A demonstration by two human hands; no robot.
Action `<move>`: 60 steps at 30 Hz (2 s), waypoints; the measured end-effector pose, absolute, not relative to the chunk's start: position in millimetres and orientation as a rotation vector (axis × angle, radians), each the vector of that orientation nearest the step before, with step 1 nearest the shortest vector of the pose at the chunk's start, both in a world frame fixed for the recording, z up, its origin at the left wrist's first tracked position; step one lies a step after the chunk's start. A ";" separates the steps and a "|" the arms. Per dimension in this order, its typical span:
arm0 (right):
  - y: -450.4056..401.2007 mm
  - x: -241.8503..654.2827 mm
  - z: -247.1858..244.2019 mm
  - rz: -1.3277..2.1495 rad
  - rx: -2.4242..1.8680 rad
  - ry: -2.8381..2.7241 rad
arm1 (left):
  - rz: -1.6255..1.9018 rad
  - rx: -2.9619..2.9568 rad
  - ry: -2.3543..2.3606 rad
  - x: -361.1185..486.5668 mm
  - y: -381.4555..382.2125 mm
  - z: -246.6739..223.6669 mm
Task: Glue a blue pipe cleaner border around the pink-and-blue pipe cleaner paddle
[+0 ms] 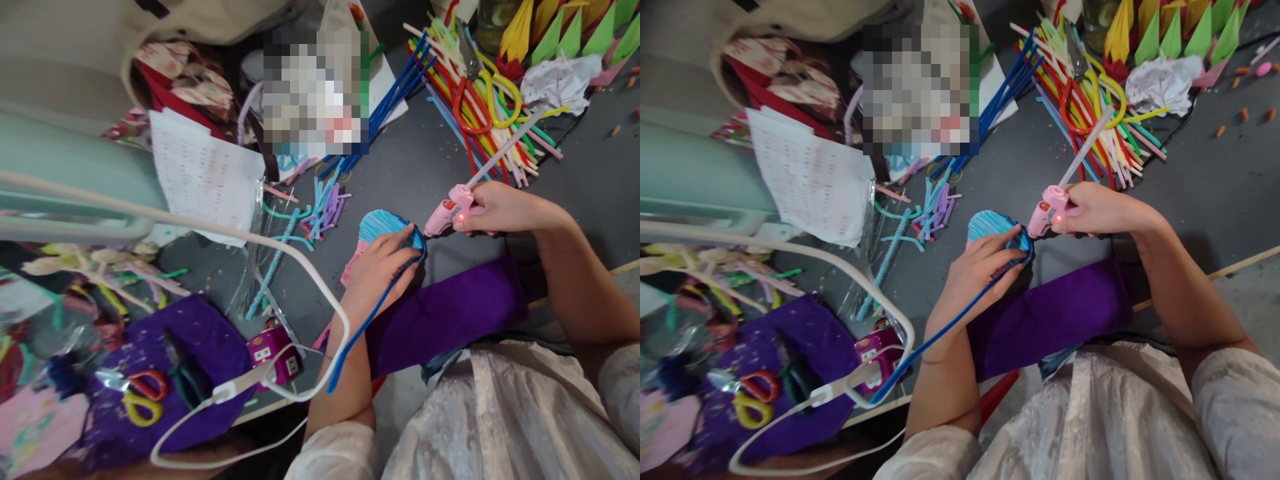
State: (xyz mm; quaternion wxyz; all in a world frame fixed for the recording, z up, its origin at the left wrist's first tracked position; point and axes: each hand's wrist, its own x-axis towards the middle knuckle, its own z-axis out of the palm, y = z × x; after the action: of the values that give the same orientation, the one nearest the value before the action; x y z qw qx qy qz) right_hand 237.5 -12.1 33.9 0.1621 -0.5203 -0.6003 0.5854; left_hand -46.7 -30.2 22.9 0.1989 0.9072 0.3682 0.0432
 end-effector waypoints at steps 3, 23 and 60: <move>-12.0 237.5 35.1 1.670 -1.493 -1.714 | 0.110 2.535 1.029 -47.4 -29.6 22.9; -14.1 238.1 32.0 1.654 -1.480 -1.781 | 0.201 2.492 0.964 -52.9 -24.4 15.9; -57.6 237.2 0.5 1.303 -1.579 -1.631 | 0.092 2.469 0.826 -55.4 -11.4 17.3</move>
State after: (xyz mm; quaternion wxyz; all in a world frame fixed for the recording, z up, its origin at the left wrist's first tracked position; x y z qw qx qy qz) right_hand 237.2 -57.6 0.5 0.2593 -0.5826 -0.6018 0.4808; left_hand -55.4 -11.4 17.3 0.2649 0.9139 0.3057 0.0340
